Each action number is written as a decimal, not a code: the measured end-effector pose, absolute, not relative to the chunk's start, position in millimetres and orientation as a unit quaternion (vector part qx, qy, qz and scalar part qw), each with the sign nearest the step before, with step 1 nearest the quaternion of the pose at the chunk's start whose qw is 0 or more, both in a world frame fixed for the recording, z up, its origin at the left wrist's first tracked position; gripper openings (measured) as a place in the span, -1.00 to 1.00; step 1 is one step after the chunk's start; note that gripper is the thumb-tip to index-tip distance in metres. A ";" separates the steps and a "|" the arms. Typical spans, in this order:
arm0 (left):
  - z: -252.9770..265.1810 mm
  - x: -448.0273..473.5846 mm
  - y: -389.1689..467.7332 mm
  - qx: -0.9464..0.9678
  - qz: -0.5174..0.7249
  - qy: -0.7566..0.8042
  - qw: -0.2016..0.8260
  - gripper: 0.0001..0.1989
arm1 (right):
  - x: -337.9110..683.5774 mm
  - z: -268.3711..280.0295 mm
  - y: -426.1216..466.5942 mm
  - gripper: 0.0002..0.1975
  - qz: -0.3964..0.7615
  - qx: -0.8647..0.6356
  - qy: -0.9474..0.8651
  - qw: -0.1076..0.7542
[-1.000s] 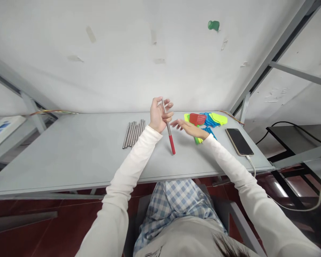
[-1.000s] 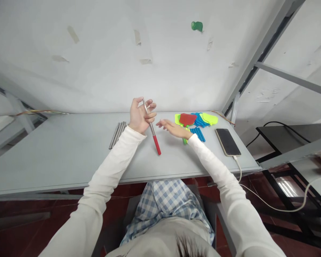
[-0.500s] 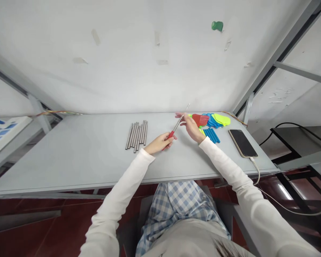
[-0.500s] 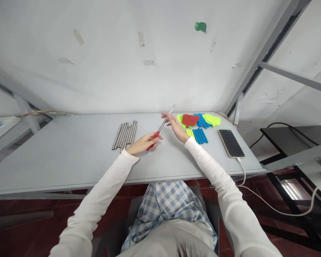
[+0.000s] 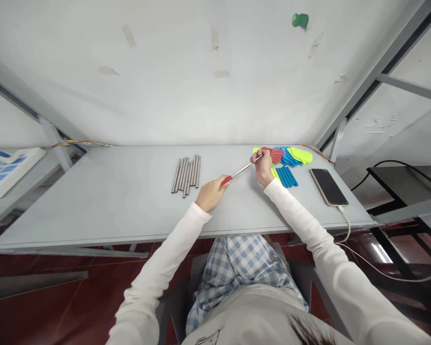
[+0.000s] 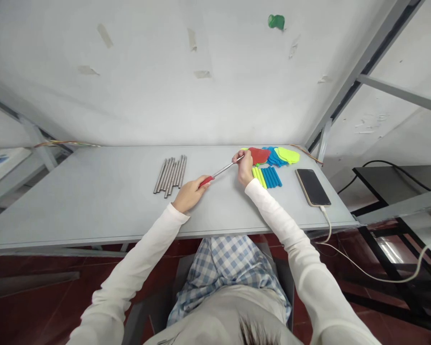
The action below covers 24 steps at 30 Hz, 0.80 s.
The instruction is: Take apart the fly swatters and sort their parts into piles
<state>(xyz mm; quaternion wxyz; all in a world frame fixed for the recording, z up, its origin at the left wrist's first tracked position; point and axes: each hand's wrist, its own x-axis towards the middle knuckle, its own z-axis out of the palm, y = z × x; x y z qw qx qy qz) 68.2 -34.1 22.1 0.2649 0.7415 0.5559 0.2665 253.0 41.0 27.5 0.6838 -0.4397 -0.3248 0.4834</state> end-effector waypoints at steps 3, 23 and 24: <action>25.8 72.9 -32.5 0.741 0.276 0.553 0.261 -0.78 | 244.2 25.0 35.7 -0.74 0.476 -0.449 -0.346 0.672; 19.9 111.4 -22.6 0.753 0.277 0.509 0.312 -0.82 | 222.2 62.3 17.5 -0.48 0.602 -0.375 -0.186 0.680; 23.1 109.2 -21.8 0.733 0.272 0.486 0.390 -0.79 | 225.1 62.5 19.1 -0.47 0.613 -0.369 -0.192 0.672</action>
